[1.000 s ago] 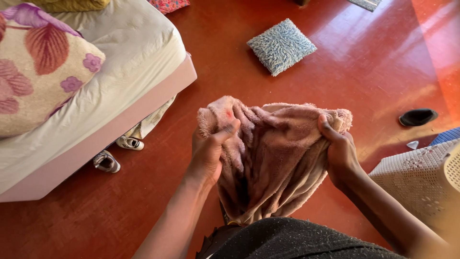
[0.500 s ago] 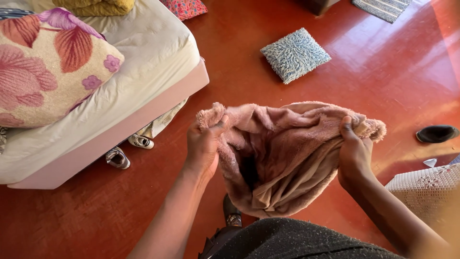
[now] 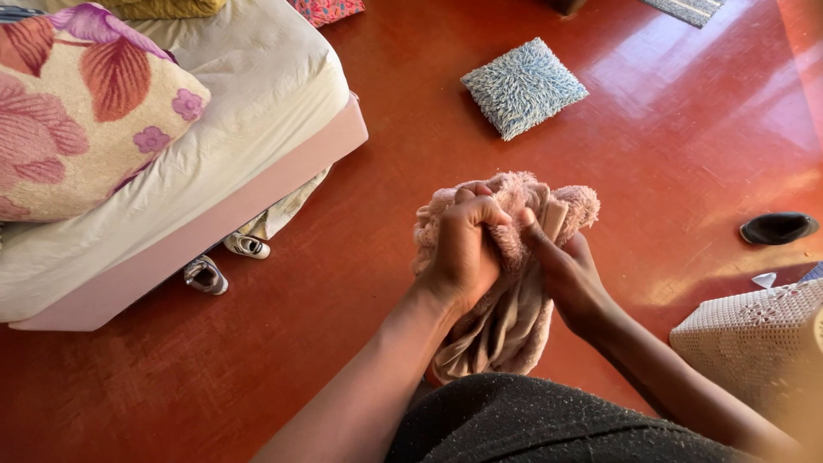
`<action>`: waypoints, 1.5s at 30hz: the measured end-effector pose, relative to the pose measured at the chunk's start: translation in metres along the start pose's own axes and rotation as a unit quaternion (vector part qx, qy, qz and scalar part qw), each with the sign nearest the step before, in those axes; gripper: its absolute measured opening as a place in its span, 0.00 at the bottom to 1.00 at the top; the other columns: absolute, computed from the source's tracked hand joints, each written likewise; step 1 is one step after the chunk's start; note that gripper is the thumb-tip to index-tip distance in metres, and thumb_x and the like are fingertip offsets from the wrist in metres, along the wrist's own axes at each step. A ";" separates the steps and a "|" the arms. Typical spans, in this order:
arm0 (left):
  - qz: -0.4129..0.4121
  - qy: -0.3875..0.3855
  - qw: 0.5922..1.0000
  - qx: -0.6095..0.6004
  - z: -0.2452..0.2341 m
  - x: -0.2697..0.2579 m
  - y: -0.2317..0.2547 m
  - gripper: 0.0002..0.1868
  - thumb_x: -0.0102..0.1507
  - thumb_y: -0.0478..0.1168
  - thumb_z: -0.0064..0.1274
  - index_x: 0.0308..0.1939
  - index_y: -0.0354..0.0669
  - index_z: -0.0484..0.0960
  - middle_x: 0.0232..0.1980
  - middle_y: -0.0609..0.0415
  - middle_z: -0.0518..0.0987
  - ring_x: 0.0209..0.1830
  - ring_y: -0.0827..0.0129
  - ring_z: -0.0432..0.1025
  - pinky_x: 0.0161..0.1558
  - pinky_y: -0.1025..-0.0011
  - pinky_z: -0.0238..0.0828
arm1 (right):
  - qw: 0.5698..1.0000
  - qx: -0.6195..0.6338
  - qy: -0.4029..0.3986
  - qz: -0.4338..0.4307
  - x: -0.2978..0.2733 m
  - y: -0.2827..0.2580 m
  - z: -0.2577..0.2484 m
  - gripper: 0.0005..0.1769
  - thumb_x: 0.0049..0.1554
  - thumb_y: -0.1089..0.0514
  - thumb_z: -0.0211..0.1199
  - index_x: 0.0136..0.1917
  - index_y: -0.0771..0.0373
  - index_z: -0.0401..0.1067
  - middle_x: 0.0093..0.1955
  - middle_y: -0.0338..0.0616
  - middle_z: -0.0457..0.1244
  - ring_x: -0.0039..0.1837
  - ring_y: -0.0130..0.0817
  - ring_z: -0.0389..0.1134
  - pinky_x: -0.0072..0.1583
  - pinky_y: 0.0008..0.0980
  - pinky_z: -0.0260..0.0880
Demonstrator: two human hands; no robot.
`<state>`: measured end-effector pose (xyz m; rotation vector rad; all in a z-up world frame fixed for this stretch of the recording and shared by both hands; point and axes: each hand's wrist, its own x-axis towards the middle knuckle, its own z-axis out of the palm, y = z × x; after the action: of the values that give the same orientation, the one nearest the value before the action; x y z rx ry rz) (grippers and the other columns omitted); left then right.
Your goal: Folding various pieces of clothing and blankets and placing them in a wardrobe.
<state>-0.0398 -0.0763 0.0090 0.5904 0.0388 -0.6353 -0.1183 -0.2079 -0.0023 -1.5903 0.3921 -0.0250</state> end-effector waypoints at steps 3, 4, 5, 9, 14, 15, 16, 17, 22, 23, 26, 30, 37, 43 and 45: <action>-0.004 -0.040 0.999 -0.030 -0.026 0.014 -0.015 0.21 0.52 0.26 0.46 0.46 0.45 0.62 0.40 0.51 0.59 0.42 0.59 0.56 0.45 0.61 0.59 | 0.996 0.063 -0.048 -0.040 0.006 -0.003 0.002 0.21 0.64 0.48 0.56 0.59 0.68 0.72 0.51 0.46 0.70 0.49 0.29 0.71 0.50 0.32 0.76; -0.004 -0.039 0.999 -0.030 -0.022 0.011 -0.015 0.21 0.52 0.26 0.46 0.46 0.45 0.62 0.40 0.51 0.59 0.42 0.59 0.56 0.45 0.61 0.59 | 0.996 0.063 -0.049 -0.038 0.009 0.003 -0.001 0.21 0.64 0.48 0.56 0.59 0.68 0.72 0.51 0.46 0.70 0.49 0.29 0.71 0.50 0.32 0.76; -0.002 -0.010 0.999 -0.047 -0.019 0.009 -0.014 0.20 0.50 0.25 0.43 0.44 0.44 0.60 0.43 0.52 0.63 0.45 0.63 0.60 0.51 0.69 0.63 | 0.996 0.085 -0.014 -0.007 0.012 0.009 -0.004 0.19 0.63 0.53 0.56 0.58 0.72 0.72 0.50 0.50 0.70 0.49 0.33 0.72 0.49 0.34 0.76; 0.020 0.076 0.986 0.147 -0.024 0.006 -0.010 0.22 0.47 0.22 0.37 0.41 0.47 0.62 0.45 0.53 0.68 0.43 0.69 0.63 0.43 0.71 0.61 | 0.982 0.151 0.058 0.095 0.024 0.016 -0.011 0.16 0.60 0.65 0.48 0.57 0.78 0.67 0.52 0.58 0.68 0.49 0.42 0.73 0.51 0.39 0.81; -0.098 0.076 0.862 0.492 -0.058 -0.009 0.016 0.31 0.54 0.29 0.52 0.59 0.45 0.59 0.53 0.49 0.70 0.53 0.63 0.69 0.55 0.62 0.69 | 0.971 0.209 0.050 0.101 0.023 0.010 -0.012 0.18 0.61 0.64 0.47 0.59 0.79 0.68 0.54 0.56 0.69 0.52 0.39 0.74 0.56 0.39 0.78; -0.155 0.058 0.834 0.526 -0.066 -0.011 0.019 0.36 0.58 0.34 0.58 0.68 0.49 0.60 0.58 0.51 0.75 0.58 0.65 0.69 0.62 0.66 0.61 | 0.971 0.215 0.048 0.096 0.025 0.017 -0.016 0.19 0.62 0.64 0.47 0.60 0.79 0.68 0.54 0.56 0.69 0.53 0.37 0.73 0.58 0.39 0.77; -0.157 0.055 0.836 0.523 -0.073 -0.007 0.017 0.36 0.58 0.34 0.58 0.68 0.49 0.60 0.58 0.51 0.75 0.58 0.65 0.69 0.62 0.66 0.61 | 0.971 0.211 0.051 0.097 0.026 0.019 -0.019 0.19 0.62 0.64 0.47 0.60 0.79 0.68 0.54 0.56 0.69 0.53 0.37 0.73 0.58 0.39 0.77; -0.153 0.045 0.803 0.574 -0.081 -0.003 0.016 0.30 0.59 0.39 0.59 0.65 0.46 0.70 0.58 0.50 0.79 0.58 0.65 0.73 0.61 0.66 0.65 | 0.971 0.210 0.061 0.101 0.026 0.021 -0.023 0.19 0.64 0.61 0.48 0.61 0.78 0.68 0.55 0.55 0.68 0.53 0.37 0.73 0.59 0.40 0.76; -0.120 0.002 0.775 0.620 -0.093 0.009 0.026 0.26 0.58 0.44 0.60 0.61 0.50 0.78 0.57 0.54 0.83 0.56 0.67 0.77 0.61 0.65 0.70 | 0.973 0.192 0.079 0.106 0.032 0.011 -0.013 0.18 0.62 0.61 0.49 0.60 0.76 0.68 0.54 0.55 0.69 0.52 0.38 0.74 0.58 0.40 0.77; -0.117 -0.018 0.782 0.612 -0.094 0.011 0.028 0.21 0.61 0.42 0.58 0.58 0.47 0.81 0.56 0.51 0.85 0.54 0.65 0.78 0.60 0.65 0.72 | 0.978 0.170 0.075 0.100 0.035 0.014 -0.014 0.18 0.63 0.61 0.51 0.60 0.77 0.68 0.53 0.55 0.69 0.52 0.38 0.73 0.57 0.39 0.77; -0.068 -0.015 0.803 0.592 -0.101 0.020 0.035 0.13 0.65 0.39 0.52 0.51 0.42 0.85 0.61 0.54 0.79 0.52 0.66 0.79 0.56 0.67 0.77 | 0.982 0.146 0.079 0.086 0.043 0.017 -0.013 0.18 0.62 0.62 0.54 0.60 0.78 0.68 0.53 0.54 0.69 0.51 0.38 0.73 0.55 0.38 0.78; 0.165 -0.004 0.792 0.588 -0.103 0.027 0.053 0.12 0.66 0.34 0.50 0.51 0.37 0.85 0.51 0.48 0.81 0.50 0.66 0.76 0.52 0.71 0.73 | 0.982 0.167 0.073 0.056 0.041 -0.009 -0.002 0.21 0.63 0.54 0.58 0.62 0.73 0.68 0.53 0.50 0.69 0.51 0.35 0.73 0.54 0.38 0.78; 0.098 -0.031 0.902 0.419 -0.095 0.051 0.084 0.18 0.73 0.45 0.47 0.54 0.36 0.85 0.47 0.49 0.84 0.45 0.70 0.73 0.50 0.70 0.73 | 0.989 0.067 0.122 0.052 0.048 -0.018 0.000 0.25 0.62 0.48 0.62 0.63 0.71 0.72 0.55 0.47 0.70 0.52 0.30 0.72 0.54 0.34 0.76; 0.026 -0.244 0.788 0.564 -0.068 0.052 0.081 0.35 0.55 0.51 0.71 0.59 0.37 0.76 0.53 0.51 0.78 0.51 0.71 0.71 0.47 0.67 0.67 | 0.993 0.089 0.078 0.018 0.048 -0.021 0.012 0.26 0.60 0.48 0.62 0.63 0.69 0.71 0.55 0.47 0.70 0.53 0.32 0.73 0.55 0.36 0.76; -0.151 -0.242 0.740 0.610 -0.076 0.058 0.066 0.31 0.54 0.52 0.69 0.57 0.43 0.79 0.51 0.57 0.82 0.49 0.72 0.78 0.55 0.71 0.71 | 0.984 0.102 0.133 0.056 0.048 -0.022 0.015 0.24 0.61 0.47 0.61 0.60 0.70 0.71 0.53 0.49 0.70 0.52 0.38 0.73 0.55 0.42 0.77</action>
<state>0.0556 -0.0244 -0.0334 1.6963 -0.8638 -1.0975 -0.0647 -0.2059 0.0075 -1.3636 0.6659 -0.1878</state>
